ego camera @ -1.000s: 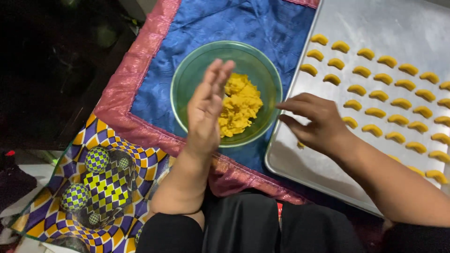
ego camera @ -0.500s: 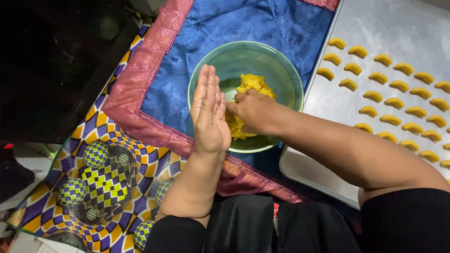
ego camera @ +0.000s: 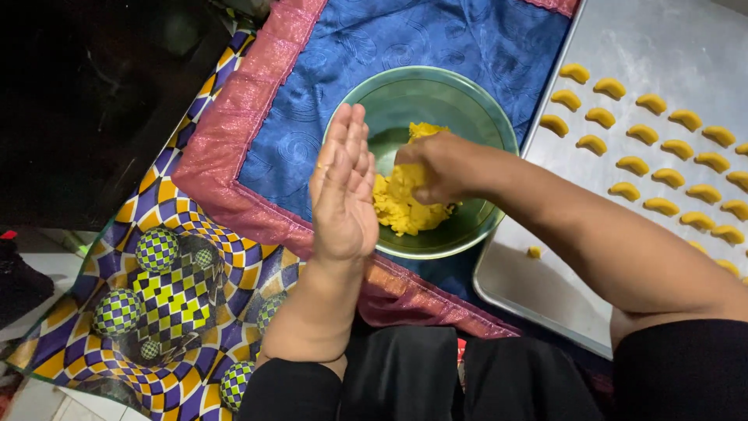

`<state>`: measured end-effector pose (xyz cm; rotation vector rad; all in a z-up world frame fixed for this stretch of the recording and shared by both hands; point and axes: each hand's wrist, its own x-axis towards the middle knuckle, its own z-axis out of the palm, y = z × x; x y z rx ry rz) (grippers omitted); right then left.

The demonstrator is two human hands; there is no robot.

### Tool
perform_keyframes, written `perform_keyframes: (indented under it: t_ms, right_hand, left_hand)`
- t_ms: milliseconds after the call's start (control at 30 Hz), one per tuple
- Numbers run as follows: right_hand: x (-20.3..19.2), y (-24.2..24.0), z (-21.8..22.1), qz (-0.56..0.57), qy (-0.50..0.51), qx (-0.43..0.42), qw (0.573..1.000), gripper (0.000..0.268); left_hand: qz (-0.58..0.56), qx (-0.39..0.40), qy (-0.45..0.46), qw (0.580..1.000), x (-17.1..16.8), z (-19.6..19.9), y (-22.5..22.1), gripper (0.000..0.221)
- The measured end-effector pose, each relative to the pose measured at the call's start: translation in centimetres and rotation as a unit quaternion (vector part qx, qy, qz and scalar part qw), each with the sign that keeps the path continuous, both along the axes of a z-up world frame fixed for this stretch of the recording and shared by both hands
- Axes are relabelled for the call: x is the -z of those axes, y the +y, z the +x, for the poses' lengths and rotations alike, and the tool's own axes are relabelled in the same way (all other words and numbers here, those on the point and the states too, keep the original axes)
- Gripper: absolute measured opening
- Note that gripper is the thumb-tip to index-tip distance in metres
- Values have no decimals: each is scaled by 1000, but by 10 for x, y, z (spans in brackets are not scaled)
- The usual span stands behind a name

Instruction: Shaping yellow dough into crescent-shaped cookies and arranging them on a baking tray

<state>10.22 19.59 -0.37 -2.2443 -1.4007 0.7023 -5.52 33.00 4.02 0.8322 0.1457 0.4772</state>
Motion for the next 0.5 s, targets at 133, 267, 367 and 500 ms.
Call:
perform_keyframes:
  t_ms: [133,267,367,500]
  right_hand:
    - [-14,17,-6,6,-32,-44,998,86]
    - [-10,28,-26,-99,-88,-95,987,120]
    - [-3,26,-34,-35,-160,-135,977,107]
    - [-3,28,-34,-32,-220,-175,959,85]
  left_hand:
    - [41,-6,11,999,7,6,18,70]
    - [84,-9,-22,996,13,9,15,69]
    - [106,-7,-50,993,10,9,11,70]
    - [126,1,-67,990,13,11,12,72]
